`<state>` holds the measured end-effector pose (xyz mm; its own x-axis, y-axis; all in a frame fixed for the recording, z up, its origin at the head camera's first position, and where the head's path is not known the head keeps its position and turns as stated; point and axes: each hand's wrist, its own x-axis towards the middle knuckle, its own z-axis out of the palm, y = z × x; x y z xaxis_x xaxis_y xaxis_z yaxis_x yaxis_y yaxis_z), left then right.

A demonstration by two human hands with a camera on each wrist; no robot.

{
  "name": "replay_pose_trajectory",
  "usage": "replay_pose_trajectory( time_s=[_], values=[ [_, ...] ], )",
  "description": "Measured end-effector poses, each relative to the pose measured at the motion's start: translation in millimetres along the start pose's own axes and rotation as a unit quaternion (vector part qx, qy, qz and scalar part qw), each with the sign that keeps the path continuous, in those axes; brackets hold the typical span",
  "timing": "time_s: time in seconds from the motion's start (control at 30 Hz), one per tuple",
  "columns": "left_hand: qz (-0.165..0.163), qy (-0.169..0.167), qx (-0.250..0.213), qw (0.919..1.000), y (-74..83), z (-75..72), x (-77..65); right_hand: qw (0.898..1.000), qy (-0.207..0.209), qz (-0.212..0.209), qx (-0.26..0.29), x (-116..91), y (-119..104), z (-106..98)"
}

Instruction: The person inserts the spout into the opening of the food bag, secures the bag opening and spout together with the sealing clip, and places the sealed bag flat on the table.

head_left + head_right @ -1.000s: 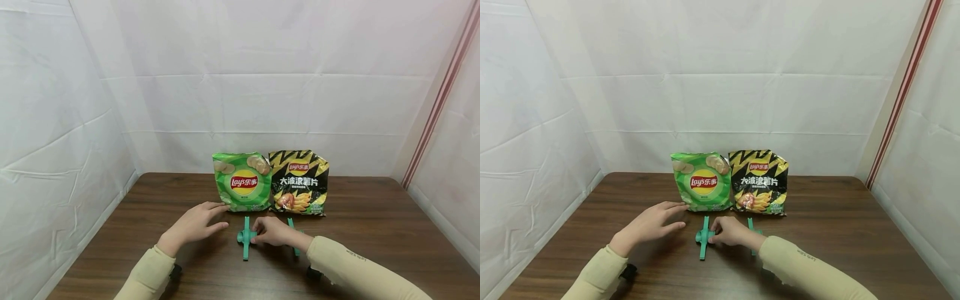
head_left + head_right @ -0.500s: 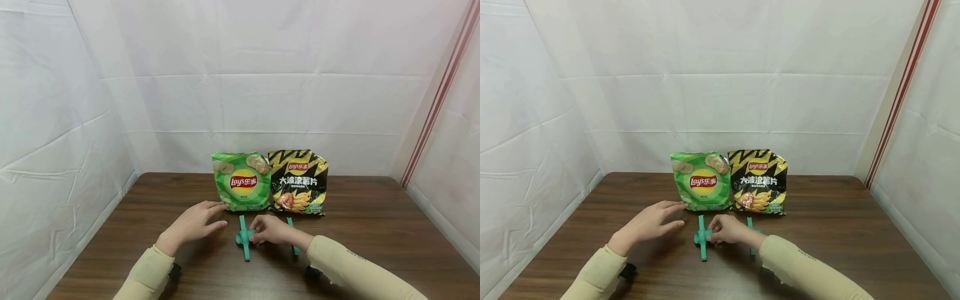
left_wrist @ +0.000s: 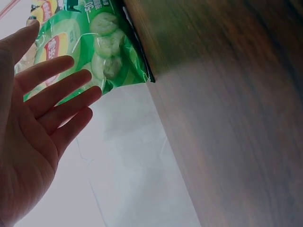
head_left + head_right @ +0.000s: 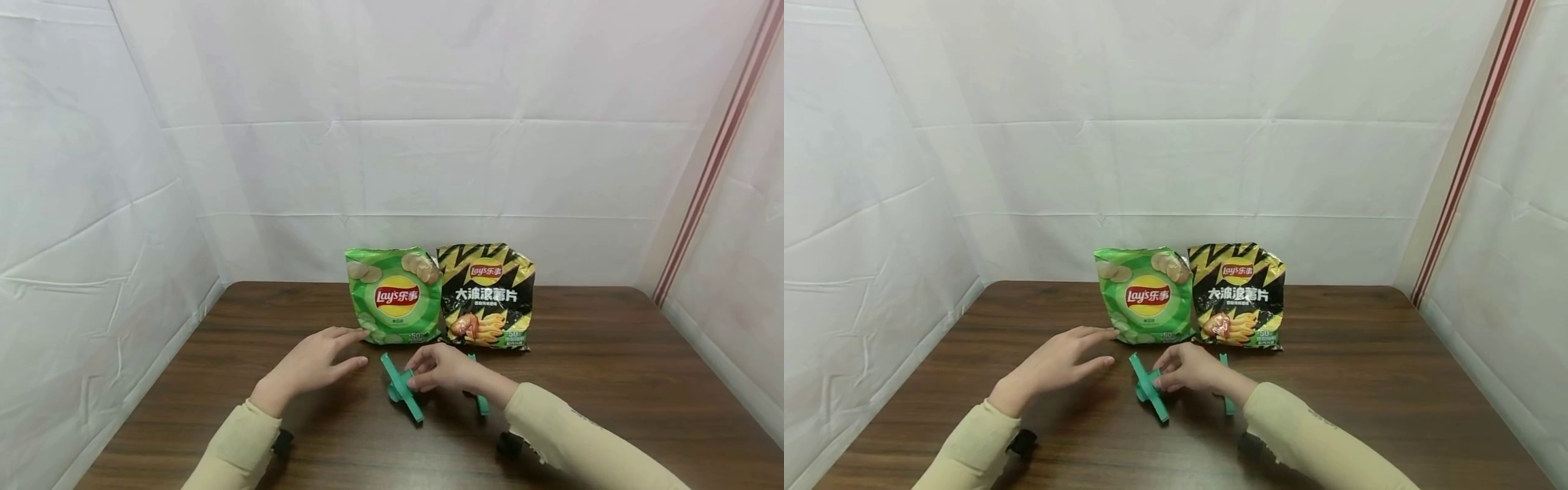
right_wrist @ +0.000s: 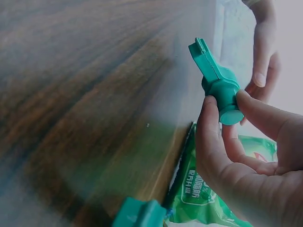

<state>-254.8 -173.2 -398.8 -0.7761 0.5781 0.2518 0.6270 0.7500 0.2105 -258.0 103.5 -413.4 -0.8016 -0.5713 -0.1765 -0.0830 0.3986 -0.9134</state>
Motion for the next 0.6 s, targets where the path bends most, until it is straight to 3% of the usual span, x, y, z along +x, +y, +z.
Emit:
replay_pose_trajectory(
  time_s=[0.6],
  values=[
    [0.005,0.01,-0.037,0.9993,1.9,3.7,5.2,1.0,0.011,-0.013,0.005,-3.6,-10.9,-16.2]
  ],
)
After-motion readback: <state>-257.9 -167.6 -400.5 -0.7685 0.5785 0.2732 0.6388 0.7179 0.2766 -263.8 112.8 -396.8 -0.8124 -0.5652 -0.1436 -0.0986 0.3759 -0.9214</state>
